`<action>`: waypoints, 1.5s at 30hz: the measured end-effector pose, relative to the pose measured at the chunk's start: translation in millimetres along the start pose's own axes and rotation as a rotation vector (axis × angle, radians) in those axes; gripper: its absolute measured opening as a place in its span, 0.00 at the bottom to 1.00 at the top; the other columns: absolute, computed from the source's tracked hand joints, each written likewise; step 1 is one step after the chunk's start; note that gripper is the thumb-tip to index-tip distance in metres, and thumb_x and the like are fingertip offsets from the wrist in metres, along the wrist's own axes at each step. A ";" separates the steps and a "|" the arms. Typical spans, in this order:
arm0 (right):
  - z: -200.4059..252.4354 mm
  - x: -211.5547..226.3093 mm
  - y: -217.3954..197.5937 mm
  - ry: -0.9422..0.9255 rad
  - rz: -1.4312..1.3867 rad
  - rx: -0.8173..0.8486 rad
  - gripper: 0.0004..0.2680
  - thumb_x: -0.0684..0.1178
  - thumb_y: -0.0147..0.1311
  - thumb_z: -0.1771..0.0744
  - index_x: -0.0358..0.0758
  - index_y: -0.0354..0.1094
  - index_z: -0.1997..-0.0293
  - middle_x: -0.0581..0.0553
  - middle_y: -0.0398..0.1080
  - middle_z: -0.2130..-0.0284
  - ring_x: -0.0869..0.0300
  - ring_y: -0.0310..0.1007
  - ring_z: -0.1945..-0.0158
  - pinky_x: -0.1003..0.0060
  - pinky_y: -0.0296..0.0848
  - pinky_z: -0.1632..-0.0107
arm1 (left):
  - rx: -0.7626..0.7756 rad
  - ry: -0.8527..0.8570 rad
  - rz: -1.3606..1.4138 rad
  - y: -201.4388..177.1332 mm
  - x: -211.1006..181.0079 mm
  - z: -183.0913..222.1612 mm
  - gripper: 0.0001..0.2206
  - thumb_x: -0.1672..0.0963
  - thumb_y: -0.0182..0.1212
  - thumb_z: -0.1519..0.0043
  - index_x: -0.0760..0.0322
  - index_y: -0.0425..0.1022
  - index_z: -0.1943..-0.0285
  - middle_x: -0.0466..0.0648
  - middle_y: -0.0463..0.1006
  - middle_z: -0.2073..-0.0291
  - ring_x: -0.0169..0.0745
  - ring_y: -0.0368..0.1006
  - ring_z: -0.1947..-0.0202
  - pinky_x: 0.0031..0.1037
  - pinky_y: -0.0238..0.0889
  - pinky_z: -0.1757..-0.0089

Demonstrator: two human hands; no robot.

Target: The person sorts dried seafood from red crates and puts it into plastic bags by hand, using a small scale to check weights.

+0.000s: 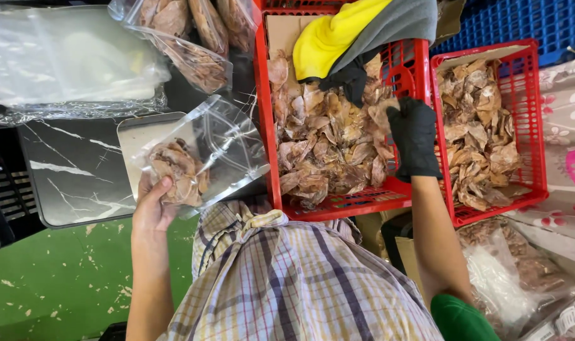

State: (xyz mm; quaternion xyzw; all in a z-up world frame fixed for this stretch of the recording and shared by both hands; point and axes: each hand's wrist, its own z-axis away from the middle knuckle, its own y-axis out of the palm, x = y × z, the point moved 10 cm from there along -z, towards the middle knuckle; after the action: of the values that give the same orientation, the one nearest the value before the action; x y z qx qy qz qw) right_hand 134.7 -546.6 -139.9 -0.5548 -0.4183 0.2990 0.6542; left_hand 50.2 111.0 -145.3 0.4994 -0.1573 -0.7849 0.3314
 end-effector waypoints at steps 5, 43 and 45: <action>57.5 89.8 -78.7 -0.220 -0.220 0.226 0.11 0.49 0.62 0.33 0.39 0.75 0.47 0.30 0.75 0.57 0.34 0.73 0.48 0.44 0.73 0.46 | 0.003 -0.003 0.011 1.6 4.7 0.5 0.18 0.62 0.67 0.44 0.65 0.68 0.46 0.60 0.80 0.53 0.57 0.81 0.57 0.45 0.78 0.59; 54.5 346.4 -68.7 -1.109 -0.476 0.294 0.07 0.39 0.47 0.28 0.33 0.72 0.47 0.34 0.76 0.56 0.44 0.76 0.54 0.51 0.78 0.49 | 0.390 -0.092 0.100 31.4 8.3 7.9 0.24 0.60 0.70 0.44 0.62 0.67 0.39 0.56 0.72 0.44 0.51 0.67 0.41 0.41 0.69 0.45; 68.9 325.2 -82.3 -0.909 -0.380 0.672 0.07 0.42 0.41 0.27 0.35 0.67 0.57 0.35 0.72 0.53 0.48 0.78 0.54 0.58 0.83 0.49 | 0.328 -0.094 0.076 17.2 12.2 3.8 0.28 0.59 0.71 0.46 0.59 0.66 0.36 0.55 0.70 0.42 0.50 0.66 0.41 0.41 0.68 0.46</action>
State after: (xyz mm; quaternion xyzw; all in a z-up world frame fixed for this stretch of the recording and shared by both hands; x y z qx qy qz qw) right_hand 221.5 -252.6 12.9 -0.0491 -0.6307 0.5000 0.5914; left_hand 49.6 89.8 -141.9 0.5031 -0.3173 -0.7581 0.2673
